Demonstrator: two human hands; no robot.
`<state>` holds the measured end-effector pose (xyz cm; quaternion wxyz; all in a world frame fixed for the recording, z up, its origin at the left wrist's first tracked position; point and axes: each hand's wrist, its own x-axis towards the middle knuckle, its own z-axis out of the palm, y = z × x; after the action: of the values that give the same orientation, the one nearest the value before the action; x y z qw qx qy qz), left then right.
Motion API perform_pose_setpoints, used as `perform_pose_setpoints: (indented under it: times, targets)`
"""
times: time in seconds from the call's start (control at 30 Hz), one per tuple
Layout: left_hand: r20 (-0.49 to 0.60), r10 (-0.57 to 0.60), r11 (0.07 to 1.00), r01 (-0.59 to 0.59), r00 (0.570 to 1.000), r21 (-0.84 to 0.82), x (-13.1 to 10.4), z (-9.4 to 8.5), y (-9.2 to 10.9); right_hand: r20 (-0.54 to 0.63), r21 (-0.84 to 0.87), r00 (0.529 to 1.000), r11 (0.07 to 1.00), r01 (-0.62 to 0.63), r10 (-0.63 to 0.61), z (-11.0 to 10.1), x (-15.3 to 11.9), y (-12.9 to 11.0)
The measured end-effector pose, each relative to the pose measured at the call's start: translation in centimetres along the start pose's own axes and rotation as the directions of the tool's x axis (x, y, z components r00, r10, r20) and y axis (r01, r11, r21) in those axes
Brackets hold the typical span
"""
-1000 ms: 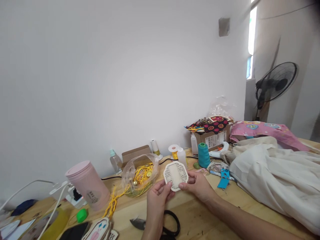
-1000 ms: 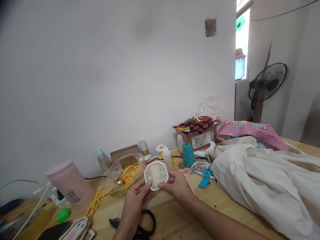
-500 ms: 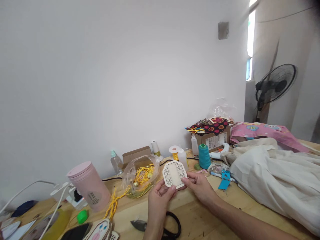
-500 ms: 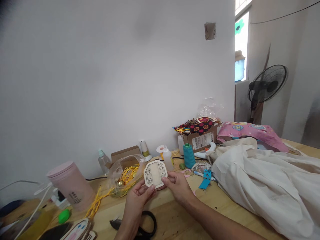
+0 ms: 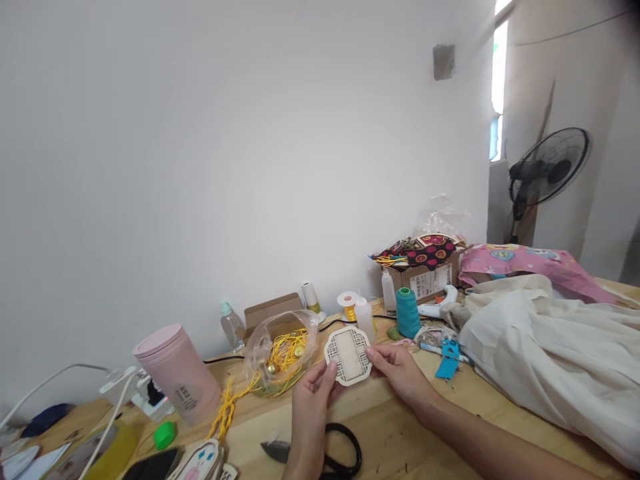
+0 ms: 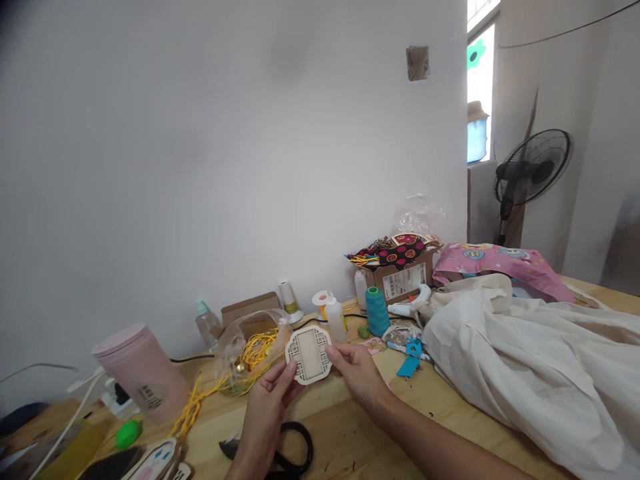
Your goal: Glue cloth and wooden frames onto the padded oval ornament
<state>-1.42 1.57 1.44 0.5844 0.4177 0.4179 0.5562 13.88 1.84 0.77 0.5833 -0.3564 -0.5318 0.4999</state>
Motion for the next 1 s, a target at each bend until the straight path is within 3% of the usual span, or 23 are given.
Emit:
perform_pose_setpoints:
  times: [0.67,1.0]
  targets:
    - [-0.044,0.082,0.995,-0.079,0.996,0.068,-0.08,0.20,0.18,0.014,-0.050,0.998,0.997,0.058,-0.058,-0.24,-0.24,-0.52]
    - [0.018,0.137,0.977,-0.138,0.990,0.159,-0.37,0.56,0.21,0.027,-0.070,0.996,0.993,0.090,-0.089,-0.21,-0.46,-0.49]
